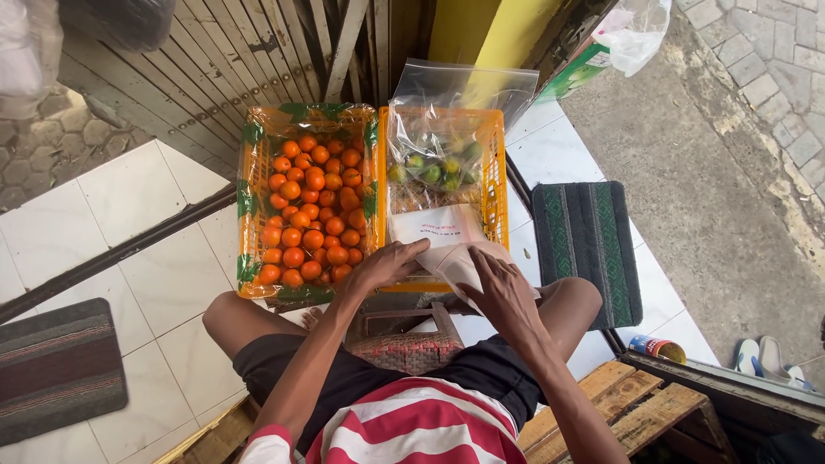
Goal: The person picks up several pieces of fruit from a crate and places them into a plastic bag before sealing it.
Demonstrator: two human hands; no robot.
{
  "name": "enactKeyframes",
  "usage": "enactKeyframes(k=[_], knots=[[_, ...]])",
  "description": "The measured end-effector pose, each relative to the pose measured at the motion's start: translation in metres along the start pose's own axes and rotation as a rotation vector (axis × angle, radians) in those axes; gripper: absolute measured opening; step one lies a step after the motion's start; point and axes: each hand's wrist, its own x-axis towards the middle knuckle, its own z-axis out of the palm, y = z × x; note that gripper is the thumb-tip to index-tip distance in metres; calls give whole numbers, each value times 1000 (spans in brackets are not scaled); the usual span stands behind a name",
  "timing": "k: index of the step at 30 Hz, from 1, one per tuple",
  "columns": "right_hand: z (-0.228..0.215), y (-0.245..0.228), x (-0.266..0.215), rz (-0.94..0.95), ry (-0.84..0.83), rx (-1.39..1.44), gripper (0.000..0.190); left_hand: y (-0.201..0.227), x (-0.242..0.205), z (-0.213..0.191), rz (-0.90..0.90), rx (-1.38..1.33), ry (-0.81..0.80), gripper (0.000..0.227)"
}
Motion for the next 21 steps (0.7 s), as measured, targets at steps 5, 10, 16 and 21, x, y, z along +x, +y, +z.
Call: enactKeyframes(k=[5, 10, 16, 21], knots=[[32, 20, 7, 16, -124, -82, 37, -16, 1, 9, 20, -50, 38, 59], [58, 23, -2, 54, -106, -150, 33, 19, -3, -1, 33, 30, 65, 69], [42, 16, 9, 213, -260, -147, 30, 49, -19, -4, -20, 136, 82, 67], [53, 48, 12, 286, -349, 62, 37, 89, -21, -14, -1, 29, 130, 56]])
